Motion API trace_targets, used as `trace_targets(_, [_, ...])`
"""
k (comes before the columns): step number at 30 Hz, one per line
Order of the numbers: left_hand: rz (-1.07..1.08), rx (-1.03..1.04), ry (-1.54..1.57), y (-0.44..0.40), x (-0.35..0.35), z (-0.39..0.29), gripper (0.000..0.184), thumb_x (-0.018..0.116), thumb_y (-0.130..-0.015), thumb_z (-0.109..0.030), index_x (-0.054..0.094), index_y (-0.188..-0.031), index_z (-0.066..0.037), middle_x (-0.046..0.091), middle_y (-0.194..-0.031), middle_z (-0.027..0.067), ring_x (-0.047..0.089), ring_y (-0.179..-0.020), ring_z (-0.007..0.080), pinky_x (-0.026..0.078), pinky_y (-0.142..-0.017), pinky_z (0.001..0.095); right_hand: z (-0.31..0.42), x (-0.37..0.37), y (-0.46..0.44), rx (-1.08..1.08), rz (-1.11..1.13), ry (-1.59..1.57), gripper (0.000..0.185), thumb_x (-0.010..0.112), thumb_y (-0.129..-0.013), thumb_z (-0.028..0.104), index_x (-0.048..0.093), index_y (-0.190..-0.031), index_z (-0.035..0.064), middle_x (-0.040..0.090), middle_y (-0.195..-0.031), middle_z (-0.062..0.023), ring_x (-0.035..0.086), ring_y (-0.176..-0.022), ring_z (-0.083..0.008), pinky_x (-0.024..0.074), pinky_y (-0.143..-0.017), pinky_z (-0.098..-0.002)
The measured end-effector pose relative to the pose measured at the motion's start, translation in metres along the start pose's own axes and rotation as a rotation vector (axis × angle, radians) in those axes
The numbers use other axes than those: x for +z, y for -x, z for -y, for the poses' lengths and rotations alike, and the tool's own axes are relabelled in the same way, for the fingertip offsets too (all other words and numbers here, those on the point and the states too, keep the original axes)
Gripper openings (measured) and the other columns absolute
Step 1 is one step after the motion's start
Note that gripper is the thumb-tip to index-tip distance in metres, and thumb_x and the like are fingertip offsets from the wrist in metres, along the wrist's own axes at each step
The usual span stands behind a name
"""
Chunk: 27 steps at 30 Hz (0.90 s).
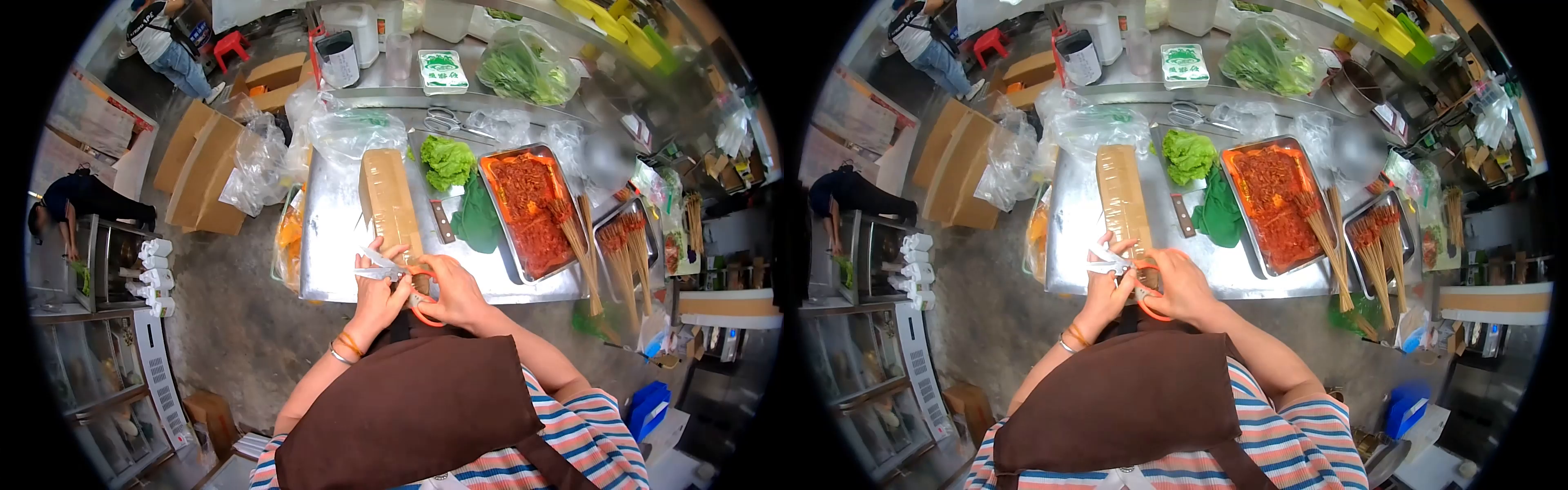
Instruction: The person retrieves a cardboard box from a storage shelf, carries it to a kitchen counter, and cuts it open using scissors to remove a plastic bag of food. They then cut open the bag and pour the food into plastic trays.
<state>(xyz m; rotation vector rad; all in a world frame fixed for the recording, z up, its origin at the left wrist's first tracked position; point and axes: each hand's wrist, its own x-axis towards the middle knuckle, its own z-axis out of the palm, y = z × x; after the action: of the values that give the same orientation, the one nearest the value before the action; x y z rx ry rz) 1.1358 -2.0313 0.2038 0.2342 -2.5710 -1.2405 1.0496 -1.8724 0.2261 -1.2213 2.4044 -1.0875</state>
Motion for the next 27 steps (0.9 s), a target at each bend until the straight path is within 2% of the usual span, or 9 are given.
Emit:
trace_targets(5, [0.02,0.059,-0.028,0.002,-0.004,-0.002,0.023,0.062,-0.084,-0.027,0.069,-0.091,-0.007,0.055,-0.128,0.0076,0.029,-0.134,0.0368,0.015,-0.108,0.0509,-0.011,0.0,0.009,0.052,0.047,-0.094,0.059,0.073,-0.07,0.019,0.046,-0.12,0.0038,0.057,-0.11,-0.0168,0.056,-0.101,-0.0365,0.0459,-0.084,-0.0431])
trace_targets(7, [0.008,0.015,0.007,0.003,0.0,-0.001,0.022,0.062,-0.085,-0.028,0.07,-0.09,-0.008,0.055,-0.128,0.0088,0.029,-0.134,0.0378,0.016,-0.107,0.0497,-0.013,0.004,0.005,0.05,0.029,-0.138,0.058,0.073,-0.07,0.018,0.046,-0.12,0.0037,0.057,-0.109,-0.0167,0.055,-0.101,-0.0367,0.0451,-0.085,-0.0433])
trace_targets(9, [-0.014,-0.035,0.103,0.004,0.004,0.003,0.019,0.061,-0.086,-0.025,0.071,-0.088,-0.009,0.055,-0.128,0.0086,0.029,-0.134,0.0376,0.017,-0.107,0.0492,-0.016,0.003,-0.006,-0.135,0.006,-0.021,0.059,0.073,-0.07,0.015,0.046,-0.121,0.0036,0.056,-0.111,-0.0162,0.054,-0.104,-0.0366,0.0441,-0.088,-0.0432])
trace_targets(13, [0.029,-0.103,0.148,0.005,0.001,0.001,0.018,0.058,-0.089,-0.022,0.071,-0.085,-0.011,0.053,-0.128,0.0061,0.022,-0.136,0.0347,0.017,-0.109,0.0483,-0.005,-0.012,-0.012,-0.084,0.006,-0.059,0.062,0.075,-0.068,0.015,0.046,-0.121,0.0032,0.055,-0.113,-0.0162,0.052,-0.107,-0.0352,0.0433,-0.09,-0.0434])
trace_targets(18, [0.027,-0.149,0.286,0.007,0.0,0.002,0.018,0.056,-0.09,-0.022,0.07,-0.084,-0.012,0.048,-0.132,0.0049,0.018,-0.136,0.0346,0.016,-0.11,0.0478,0.0,-0.015,0.0,0.0,-0.025,-0.053,0.042,0.074,-0.074,0.021,0.058,-0.108,0.0028,0.055,-0.109,-0.0167,0.054,-0.099,-0.0332,0.045,-0.083,-0.0413])
trace_targets(21, [0.018,-0.12,0.284,0.008,0.002,0.005,0.018,0.057,-0.091,-0.023,0.07,-0.088,-0.011,0.046,-0.135,0.0061,0.018,-0.137,0.0362,0.016,-0.11,0.0477,0.008,-0.005,-0.009,0.197,0.098,-0.267,0.031,0.069,-0.08,0.022,0.06,-0.102,0.0016,0.053,-0.104,-0.0173,0.056,-0.089,-0.0309,0.0465,-0.077,-0.0385])
trace_targets(23, [0.021,-0.069,0.232,0.01,0.004,0.003,0.02,0.058,-0.091,-0.025,0.069,-0.097,-0.01,0.044,-0.136,0.0069,0.017,-0.138,0.0379,0.016,-0.11,0.0475,0.018,-0.003,-0.016,0.324,0.186,-0.251,0.024,0.06,-0.09,0.018,0.058,-0.105,0.0004,0.053,-0.091,-0.0113,0.055,-0.082,-0.0194,0.0436,-0.071,-0.0287])
trace_targets(25, [-0.015,-0.062,0.29,0.009,0.007,0.001,0.023,0.06,-0.09,-0.027,0.067,-0.102,-0.008,0.043,-0.137,0.0094,0.017,-0.139,0.0391,0.018,-0.11,0.0479,0.011,0.013,-0.019,0.248,0.031,-0.442,0.027,0.061,-0.091,0.021,0.058,-0.108,0.0007,0.055,-0.089,-0.0053,0.053,-0.081,-0.0142,0.0424,-0.071,-0.0264])
trace_targets(27, [-0.007,-0.063,0.286,0.006,0.005,0.003,0.028,0.062,-0.089,-0.028,0.065,-0.108,-0.008,0.042,-0.137,0.0113,0.018,-0.138,0.0394,0.019,-0.109,0.049,0.015,0.017,-0.025,0.436,0.009,-0.958,0.027,0.062,-0.091,0.022,0.059,-0.109,0.0023,0.055,-0.088,-0.0001,0.05,-0.078,-0.0092,0.0416,-0.07,-0.0251])
